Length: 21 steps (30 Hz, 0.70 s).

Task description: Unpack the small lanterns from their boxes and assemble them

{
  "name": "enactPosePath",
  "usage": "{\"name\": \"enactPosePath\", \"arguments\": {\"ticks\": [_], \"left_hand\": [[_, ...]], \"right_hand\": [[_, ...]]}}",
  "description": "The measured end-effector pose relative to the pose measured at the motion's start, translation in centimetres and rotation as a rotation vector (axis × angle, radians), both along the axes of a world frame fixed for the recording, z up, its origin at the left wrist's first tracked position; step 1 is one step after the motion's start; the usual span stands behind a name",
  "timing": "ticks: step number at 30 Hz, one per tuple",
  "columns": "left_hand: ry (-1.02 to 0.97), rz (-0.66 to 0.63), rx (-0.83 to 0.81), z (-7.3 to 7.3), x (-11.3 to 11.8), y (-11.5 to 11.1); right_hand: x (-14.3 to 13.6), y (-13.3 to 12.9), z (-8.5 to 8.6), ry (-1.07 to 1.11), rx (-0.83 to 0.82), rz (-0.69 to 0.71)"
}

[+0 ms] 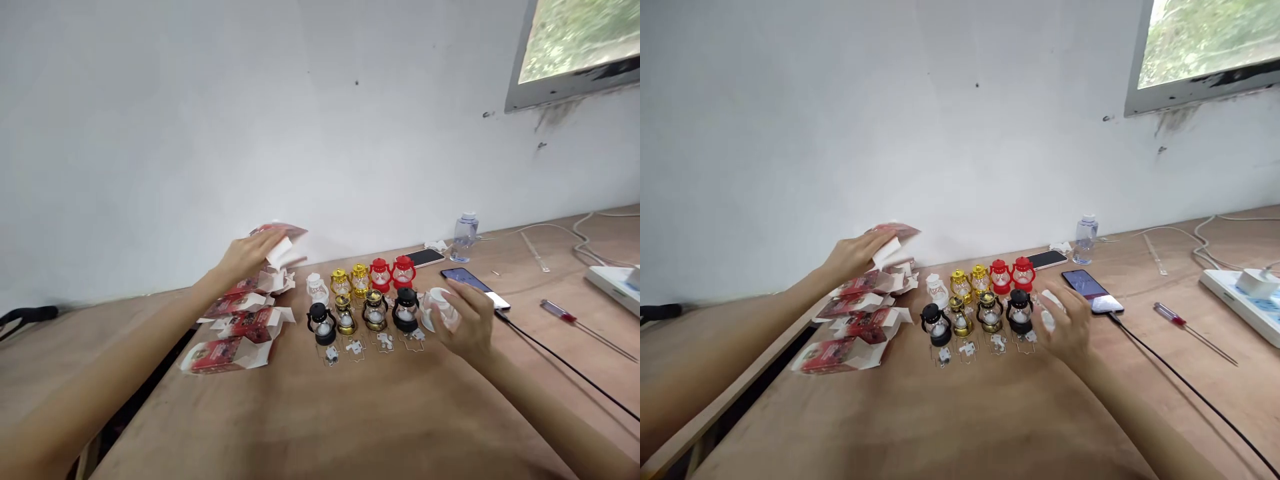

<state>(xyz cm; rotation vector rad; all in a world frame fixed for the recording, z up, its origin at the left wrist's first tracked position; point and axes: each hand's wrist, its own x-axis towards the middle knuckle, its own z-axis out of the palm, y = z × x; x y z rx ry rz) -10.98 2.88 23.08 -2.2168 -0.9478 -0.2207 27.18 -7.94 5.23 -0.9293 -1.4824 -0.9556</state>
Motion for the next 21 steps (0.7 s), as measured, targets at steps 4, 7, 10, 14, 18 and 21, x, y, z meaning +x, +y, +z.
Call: {"name": "enactPosePath", "arguments": {"ticks": [4,7,10,14,18,21], "left_hand": [[0.042,0.43,-0.134,0.0,-2.0,7.4],[0.053,0.526,-0.185,-0.9,-3.2,11.9],[0.058,0.595,-0.244,-2.4,-4.4,15.4],[0.114,0.621,-0.343,-4.7,-5.5,18.1],[0.153,0.569,-0.45,-6.8,-5.5,18.6],[0.1,0.485,-0.466,-7.3,-4.9,17.9]], "right_hand": [[2.4,0.6,-3.2,0.066,-0.048,-0.153],[2.9,0.9,-3.9,0.009,-0.184,-0.19],[2.8,1.2,-4.0,-0.076,-0.361,-0.183],[2.7,1.6,-4.6,-0.08,-0.487,-0.189],[2.0,1.5,-5.0,0.055,-0.561,-0.232],[1.5,1.3,-4.9,0.085,-0.623,-0.216]]}}
